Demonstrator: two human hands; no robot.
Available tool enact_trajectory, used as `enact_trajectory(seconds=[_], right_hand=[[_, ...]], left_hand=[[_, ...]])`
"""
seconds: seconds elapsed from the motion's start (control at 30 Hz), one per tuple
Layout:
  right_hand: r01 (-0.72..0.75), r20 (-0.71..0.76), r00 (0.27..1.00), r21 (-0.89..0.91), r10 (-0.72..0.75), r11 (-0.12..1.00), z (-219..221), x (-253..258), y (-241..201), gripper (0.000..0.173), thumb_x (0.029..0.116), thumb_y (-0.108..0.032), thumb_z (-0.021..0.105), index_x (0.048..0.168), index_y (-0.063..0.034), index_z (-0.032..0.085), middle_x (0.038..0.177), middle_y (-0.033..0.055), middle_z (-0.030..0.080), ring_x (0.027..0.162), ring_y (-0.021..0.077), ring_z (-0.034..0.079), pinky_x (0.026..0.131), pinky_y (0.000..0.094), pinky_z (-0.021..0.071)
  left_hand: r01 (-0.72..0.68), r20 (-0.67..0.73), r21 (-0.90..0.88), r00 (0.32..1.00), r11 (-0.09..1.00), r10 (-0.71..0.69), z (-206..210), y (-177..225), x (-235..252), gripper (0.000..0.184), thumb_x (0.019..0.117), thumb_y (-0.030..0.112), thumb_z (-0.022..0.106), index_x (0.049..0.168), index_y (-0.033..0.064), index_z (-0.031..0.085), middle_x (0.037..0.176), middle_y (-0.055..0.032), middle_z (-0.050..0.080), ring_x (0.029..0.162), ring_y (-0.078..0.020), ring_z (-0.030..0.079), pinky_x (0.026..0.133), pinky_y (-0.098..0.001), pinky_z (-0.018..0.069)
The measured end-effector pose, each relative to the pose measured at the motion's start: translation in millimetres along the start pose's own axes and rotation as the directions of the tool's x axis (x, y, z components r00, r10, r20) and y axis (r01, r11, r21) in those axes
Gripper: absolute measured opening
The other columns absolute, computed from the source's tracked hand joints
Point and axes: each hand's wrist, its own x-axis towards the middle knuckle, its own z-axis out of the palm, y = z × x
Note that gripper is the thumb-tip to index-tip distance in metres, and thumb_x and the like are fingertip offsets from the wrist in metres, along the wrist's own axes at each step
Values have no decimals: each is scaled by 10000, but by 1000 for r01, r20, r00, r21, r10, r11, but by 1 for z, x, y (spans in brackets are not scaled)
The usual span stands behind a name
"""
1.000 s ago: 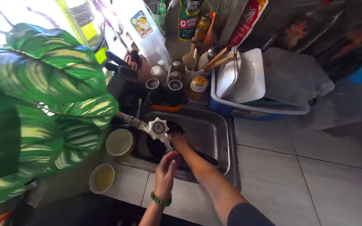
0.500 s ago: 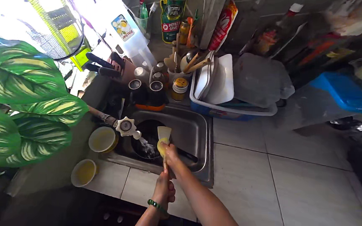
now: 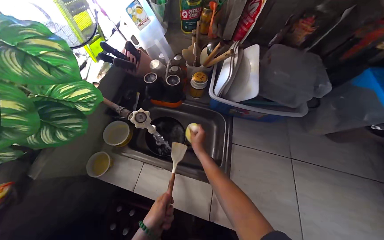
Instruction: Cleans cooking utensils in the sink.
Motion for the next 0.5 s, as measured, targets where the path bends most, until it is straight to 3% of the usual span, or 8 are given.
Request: enact_trajectory(seconds=[0.07, 0.1, 0.17, 0.2, 0.23, 0.33, 0.4, 0.5], right_hand=[[219, 243, 952, -113, -187, 969, 15, -37, 1, 323, 936, -154, 680, 1184, 51, 711, 1295, 236, 661, 1252, 370, 609, 1100, 528, 448], [297, 384, 898, -162, -217, 941, 27, -55, 7, 353, 922, -187, 692, 1248, -59, 729, 1431, 179, 602, 1382, 373, 507, 1146, 598, 359], [348, 555, 816, -252, -160, 903, 46, -72, 13, 557, 904, -198, 689, 1445, -305, 612, 1663, 76, 345, 1563, 405, 182, 1164, 748, 156], [339, 574, 810, -290, -121, 895, 49, -69, 9, 630, 907, -207, 690, 1499, -359, 539, 1691, 73, 278, 1566, 421, 148, 1144, 774, 154], [325, 585, 807, -327, -80, 888, 51, -62, 2, 645, 932, -233, 677, 1537, -347, 486, 1680, 113, 288, 1538, 439, 221, 1122, 762, 226], [247, 584, 811, -394, 33, 885, 54, -43, -15, 541, 999, -270, 606, 1512, -139, 497, 1465, 220, 546, 1342, 421, 527, 1057, 643, 426], [109, 524, 841, -409, 136, 906, 54, -28, -22, 448, 1040, -284, 536, 1423, -52, 563, 1343, 240, 631, 1266, 410, 596, 1046, 610, 451], [-245, 386, 857, -277, 341, 929, 52, -9, -13, 467, 1094, -313, 437, 1325, 67, 580, 1305, 274, 624, 1231, 390, 613, 1041, 561, 474]], left_hand=[[-4, -39, 31, 999, 1000, 5, -7, 2, 0, 376, 1136, 356, 276, 976, 82, 478, 528, 51, 353, 366, -29, 308, 349, -163, 285], [2, -51, 51, 999, 999, 0, -8, 3, -1, 378, 1136, 355, 278, 965, 82, 476, 533, 47, 352, 369, -33, 308, 350, -167, 282], [-9, -67, 99, 998, 995, 15, -10, 2, -1, 393, 1136, 356, 273, 920, 85, 458, 524, 41, 348, 363, -41, 308, 345, -174, 283], [-41, -72, 123, 996, 992, 50, -11, 0, 2, 395, 1136, 351, 278, 909, 80, 456, 515, 37, 350, 357, -46, 312, 341, -179, 291], [-73, -76, 142, 994, 987, 85, -13, -4, 4, 389, 1137, 340, 280, 911, 76, 455, 512, 35, 350, 356, -50, 317, 342, -184, 298], [-127, -79, 199, 986, 972, 145, -17, -17, 5, 386, 1137, 319, 281, 900, 73, 461, 503, 32, 359, 360, -58, 328, 350, -197, 307], [-130, -80, 203, 986, 971, 149, -17, -21, 7, 387, 1137, 321, 281, 892, 79, 457, 498, 34, 354, 356, -56, 322, 345, -194, 301], [-126, -106, 227, 983, 966, 153, -22, -29, 6, 371, 1136, 325, 294, 922, 75, 467, 504, 32, 348, 363, -65, 326, 353, -206, 304]])
